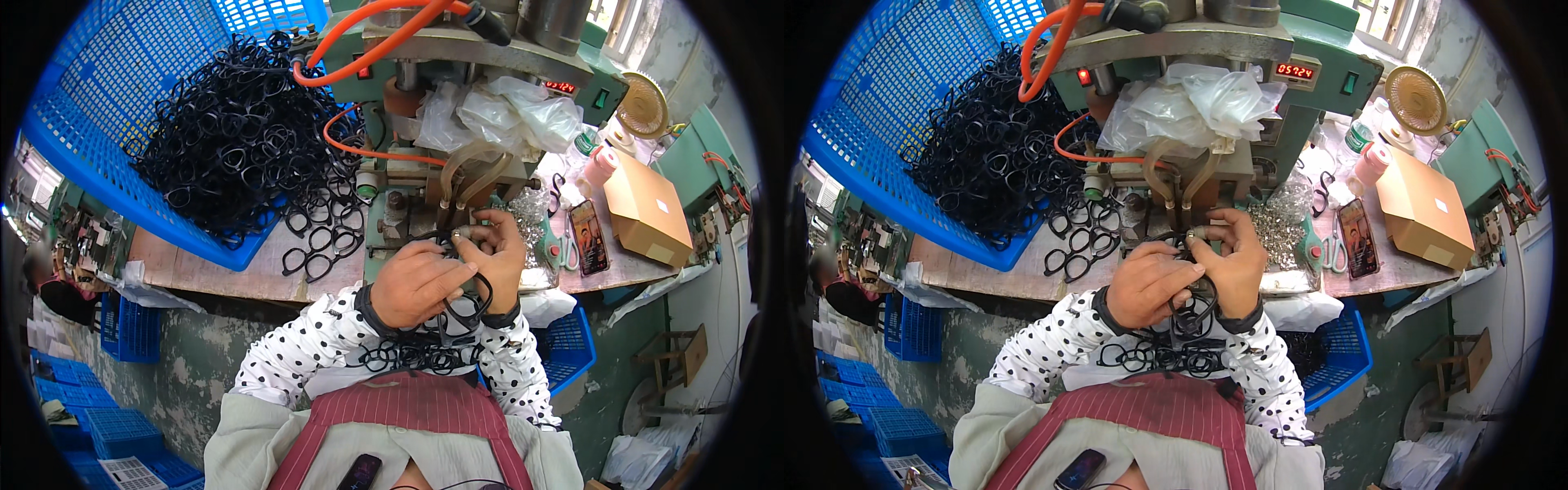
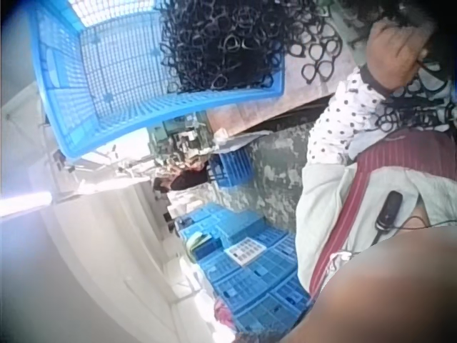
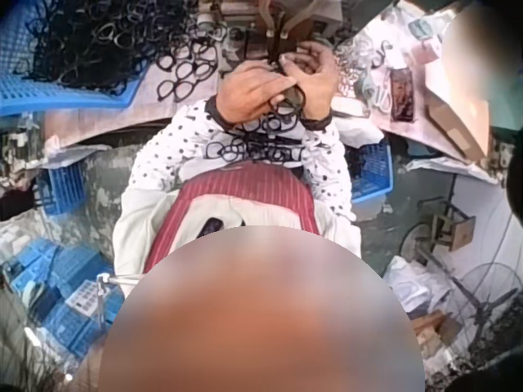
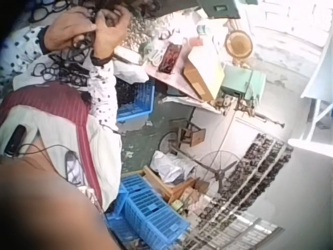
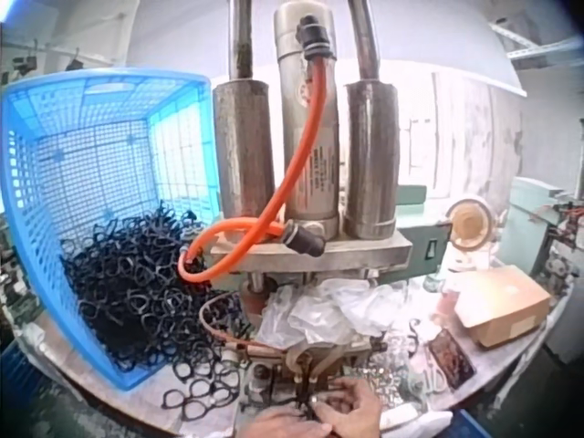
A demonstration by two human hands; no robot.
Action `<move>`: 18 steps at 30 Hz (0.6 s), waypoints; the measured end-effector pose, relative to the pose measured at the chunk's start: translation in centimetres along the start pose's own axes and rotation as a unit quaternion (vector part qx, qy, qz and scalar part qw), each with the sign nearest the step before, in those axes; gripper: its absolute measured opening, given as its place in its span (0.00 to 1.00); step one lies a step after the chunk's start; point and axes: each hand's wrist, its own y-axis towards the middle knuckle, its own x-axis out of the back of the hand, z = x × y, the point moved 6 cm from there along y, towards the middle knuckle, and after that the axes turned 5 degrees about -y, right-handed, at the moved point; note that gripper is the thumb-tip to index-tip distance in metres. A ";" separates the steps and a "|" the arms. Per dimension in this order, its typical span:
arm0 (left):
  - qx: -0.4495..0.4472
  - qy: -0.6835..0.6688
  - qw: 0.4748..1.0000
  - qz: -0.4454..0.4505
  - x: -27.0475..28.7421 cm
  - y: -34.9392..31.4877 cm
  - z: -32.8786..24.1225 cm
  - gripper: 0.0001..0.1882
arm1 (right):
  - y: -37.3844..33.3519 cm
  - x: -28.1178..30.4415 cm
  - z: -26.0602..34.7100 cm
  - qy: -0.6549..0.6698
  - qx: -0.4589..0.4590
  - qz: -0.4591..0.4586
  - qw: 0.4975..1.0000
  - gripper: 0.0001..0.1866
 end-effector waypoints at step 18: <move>-0.083 -0.095 0.987 0.102 -1.1 -0.4 0.4 0.25 | 3.4 4.3 -1.8 -0.135 0.091 -0.120 0.979 0.22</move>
